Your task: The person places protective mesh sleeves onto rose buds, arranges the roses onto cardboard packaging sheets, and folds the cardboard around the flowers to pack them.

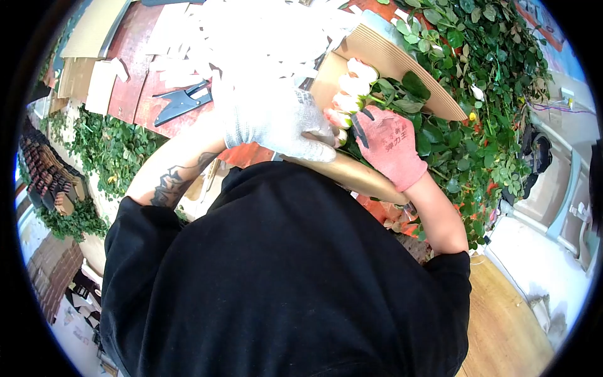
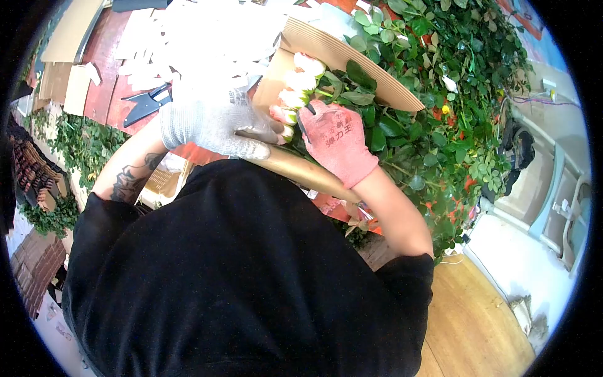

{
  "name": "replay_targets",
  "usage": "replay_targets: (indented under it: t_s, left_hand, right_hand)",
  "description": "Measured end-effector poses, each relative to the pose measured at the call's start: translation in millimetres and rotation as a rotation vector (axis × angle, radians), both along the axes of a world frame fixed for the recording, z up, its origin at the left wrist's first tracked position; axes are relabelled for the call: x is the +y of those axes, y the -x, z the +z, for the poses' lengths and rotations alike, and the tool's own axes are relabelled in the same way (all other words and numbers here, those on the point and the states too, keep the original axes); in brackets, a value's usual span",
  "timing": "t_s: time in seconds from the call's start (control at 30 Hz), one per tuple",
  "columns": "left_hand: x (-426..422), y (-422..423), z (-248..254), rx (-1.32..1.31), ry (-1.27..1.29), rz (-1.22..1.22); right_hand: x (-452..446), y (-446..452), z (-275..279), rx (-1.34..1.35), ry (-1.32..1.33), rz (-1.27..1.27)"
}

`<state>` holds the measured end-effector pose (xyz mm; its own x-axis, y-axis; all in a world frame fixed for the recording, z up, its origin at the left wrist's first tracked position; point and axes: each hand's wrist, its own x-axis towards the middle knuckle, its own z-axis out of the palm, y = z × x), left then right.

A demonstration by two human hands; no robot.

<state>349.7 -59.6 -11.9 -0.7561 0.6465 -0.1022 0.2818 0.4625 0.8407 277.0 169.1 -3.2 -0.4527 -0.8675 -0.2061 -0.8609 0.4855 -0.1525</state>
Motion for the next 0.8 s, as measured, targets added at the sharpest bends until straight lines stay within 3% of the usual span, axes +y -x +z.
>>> replay_targets:
  t_s: [0.07,0.2,0.27,0.4,0.57,0.6,0.67,0.73,0.8]
  left_hand:
    - [-0.6,2.4,-1.9,0.038,-0.048,0.020]
    - [1.9,2.5,-11.8,0.129,-0.026,0.065]
    - [0.8,1.7,-12.3,0.126,-0.001,0.053]
    - [0.5,1.0,-11.1,0.137,-0.009,0.030]
    - [1.4,0.8,-9.2,0.025,0.033,0.019]
    - [1.0,0.3,-15.0,0.090,-0.006,0.037]
    - [1.2,5.8,-10.4,0.166,-0.044,0.051]
    - [2.8,10.7,0.3,0.210,0.004,0.137]
    - [4.7,11.2,-10.0,0.202,0.017,0.126]
  right_hand:
    - [-0.9,2.3,2.2,0.086,-0.069,0.117]
    - [3.8,5.2,3.0,0.083,0.004,0.077]
    - [4.2,8.2,6.3,0.064,0.199,-0.145]
    - [-3.2,12.2,3.8,0.164,-0.074,-0.086]
    - [-1.1,17.5,-8.3,0.242,0.066,0.064]
    - [-1.7,17.3,-5.8,0.242,0.063,0.060]
    - [-5.4,20.1,1.6,0.156,-0.210,0.072]
    - [0.4,18.2,0.8,0.226,-0.138,0.078]
    - [0.5,20.4,6.3,0.111,-0.099,-0.006]
